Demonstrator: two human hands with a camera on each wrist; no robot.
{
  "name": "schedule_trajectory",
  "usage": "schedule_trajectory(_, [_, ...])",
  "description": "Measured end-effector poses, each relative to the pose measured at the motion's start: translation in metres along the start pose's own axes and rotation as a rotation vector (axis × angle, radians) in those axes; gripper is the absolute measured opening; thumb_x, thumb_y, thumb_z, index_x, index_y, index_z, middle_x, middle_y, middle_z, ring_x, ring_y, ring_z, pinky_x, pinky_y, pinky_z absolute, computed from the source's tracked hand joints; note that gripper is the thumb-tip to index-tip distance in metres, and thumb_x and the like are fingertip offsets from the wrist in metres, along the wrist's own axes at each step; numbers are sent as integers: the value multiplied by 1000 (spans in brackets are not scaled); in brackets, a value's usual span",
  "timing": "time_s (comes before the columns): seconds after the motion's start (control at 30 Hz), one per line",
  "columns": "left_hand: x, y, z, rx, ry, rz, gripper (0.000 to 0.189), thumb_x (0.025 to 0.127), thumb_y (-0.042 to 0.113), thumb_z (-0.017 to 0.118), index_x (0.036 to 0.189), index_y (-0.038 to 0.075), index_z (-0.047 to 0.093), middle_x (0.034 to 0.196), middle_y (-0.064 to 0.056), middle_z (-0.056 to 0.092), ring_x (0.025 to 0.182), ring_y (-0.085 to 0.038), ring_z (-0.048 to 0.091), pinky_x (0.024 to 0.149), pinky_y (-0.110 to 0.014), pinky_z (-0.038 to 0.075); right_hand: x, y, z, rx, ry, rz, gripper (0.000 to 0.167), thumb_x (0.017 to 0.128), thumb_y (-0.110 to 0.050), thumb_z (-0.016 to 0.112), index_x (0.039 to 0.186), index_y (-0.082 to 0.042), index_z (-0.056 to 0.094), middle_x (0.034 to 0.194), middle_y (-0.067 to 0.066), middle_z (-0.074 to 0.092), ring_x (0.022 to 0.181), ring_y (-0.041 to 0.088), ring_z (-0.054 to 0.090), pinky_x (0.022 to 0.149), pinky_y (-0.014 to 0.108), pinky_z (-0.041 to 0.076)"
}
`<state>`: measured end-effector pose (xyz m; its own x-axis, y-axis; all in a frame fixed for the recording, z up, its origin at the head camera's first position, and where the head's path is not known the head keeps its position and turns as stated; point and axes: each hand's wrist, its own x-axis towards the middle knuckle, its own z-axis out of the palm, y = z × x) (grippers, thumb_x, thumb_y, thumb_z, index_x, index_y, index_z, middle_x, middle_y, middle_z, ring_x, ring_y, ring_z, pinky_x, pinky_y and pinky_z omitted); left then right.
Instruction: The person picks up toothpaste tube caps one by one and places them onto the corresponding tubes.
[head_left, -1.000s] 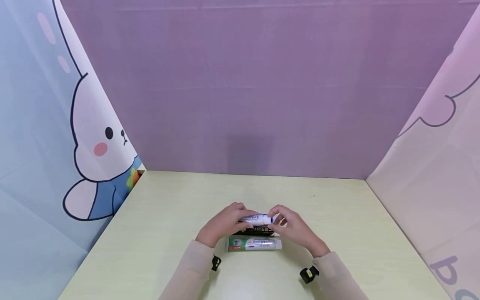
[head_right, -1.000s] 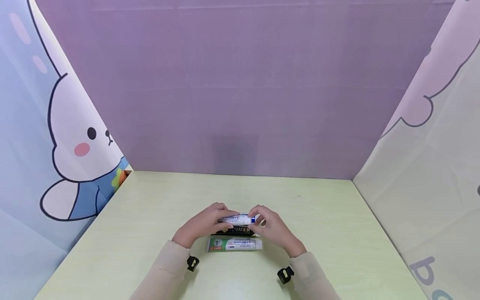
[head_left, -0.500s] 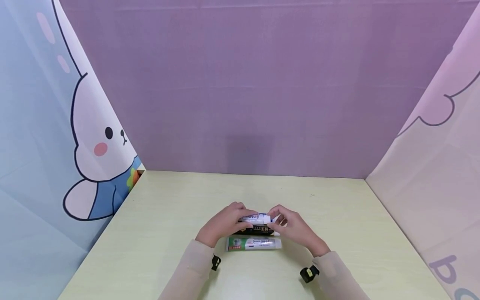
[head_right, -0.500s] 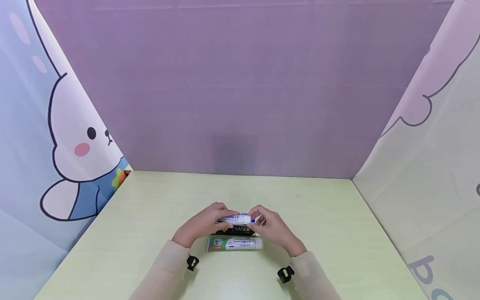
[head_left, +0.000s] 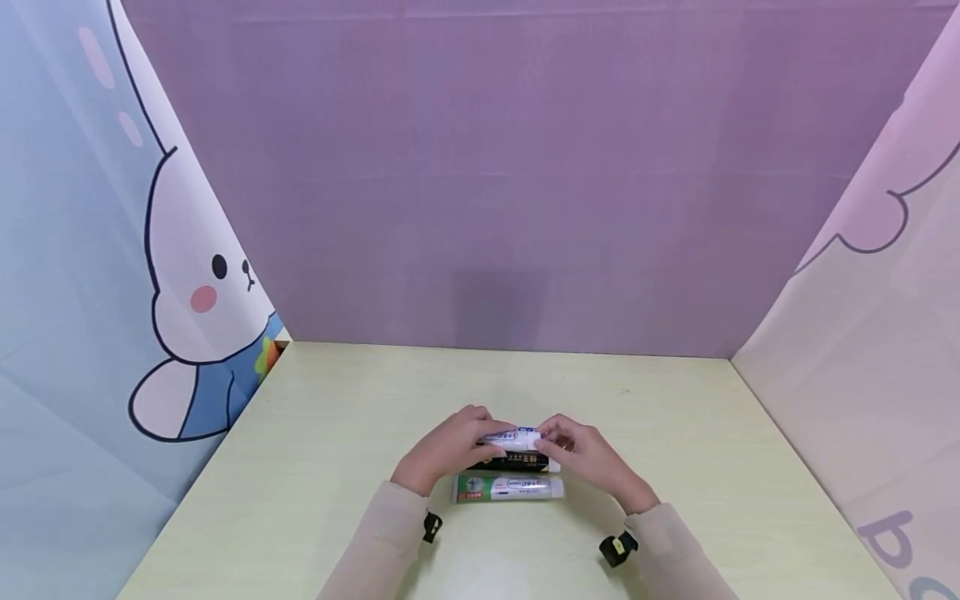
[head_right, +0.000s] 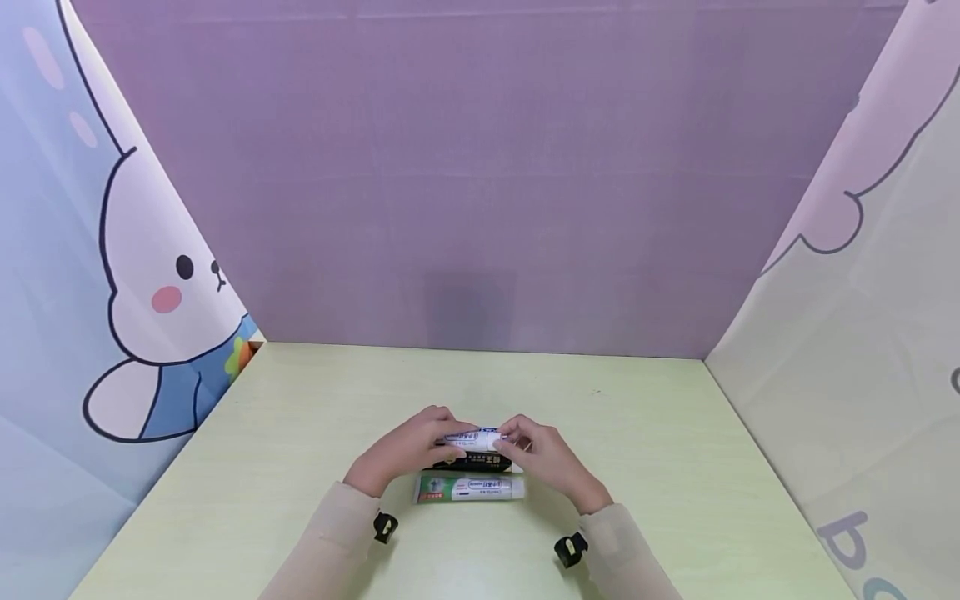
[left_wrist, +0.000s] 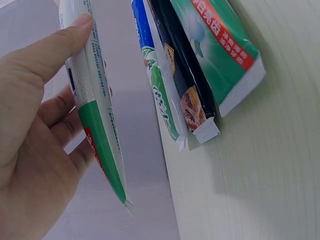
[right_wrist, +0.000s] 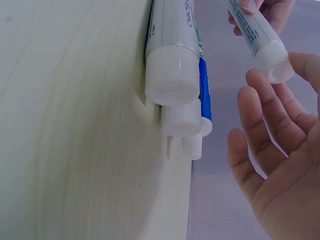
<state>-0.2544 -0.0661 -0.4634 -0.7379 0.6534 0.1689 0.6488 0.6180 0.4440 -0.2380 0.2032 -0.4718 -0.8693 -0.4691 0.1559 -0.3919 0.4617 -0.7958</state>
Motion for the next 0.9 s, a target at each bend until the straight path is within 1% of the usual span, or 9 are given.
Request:
schedule_trajectory(0.07, [0,0,0,1,1,0,41,95,35,68,134,22,67,106,6,62,93,-8,51,84,-25,49,0,0,0,4,-5,11,20,101,-32,62,110,-14,65,95,7,69,82,20,61,71,28,51])
schedule_trajectory(0.23, [0,-1,2,9,-3,-1,42,96,35,67,135,22,66,108,5,62,94,-8,51,85,-26,49,0,3,1,15,-15,22,23,104,-32,57,108,-12,66,92,4,68,82,26,61,69,29,50])
schedule_trajectory(0.37, [0,-1,3,20,-5,3,42,96,36,67,135,21,65,110,4,62,96,-9,52,87,-27,49,1,3,2,-4,-29,38,29,107,-35,50,99,-13,67,88,2,67,81,23,61,71,30,50])
schedule_trajectory(0.47, [1,-1,3,32,-4,11,42,95,36,68,135,22,66,111,3,63,97,-9,53,87,-27,50,2,2,3,-30,-35,49,37,108,-38,45,92,-12,66,85,3,68,81,21,62,72,31,50])
schedule_trajectory(0.67, [1,-1,4,32,10,35,42,95,34,69,135,19,66,110,2,64,96,-10,53,86,-27,50,3,3,4,-54,-41,58,44,109,-40,40,87,-10,63,85,4,68,83,25,63,71,32,50])
schedule_trajectory(0.77, [1,-1,4,28,16,38,42,95,33,69,134,19,66,110,2,64,96,-10,53,86,-27,50,2,4,4,-45,-34,70,40,109,-41,39,94,-13,63,89,4,67,84,27,62,72,33,49])
schedule_trajectory(0.9, [0,-1,3,20,11,26,42,95,33,69,135,20,66,109,3,63,95,-10,52,85,-27,49,1,3,4,-31,-13,55,27,108,-38,43,112,-17,60,98,3,65,88,25,60,73,32,49])
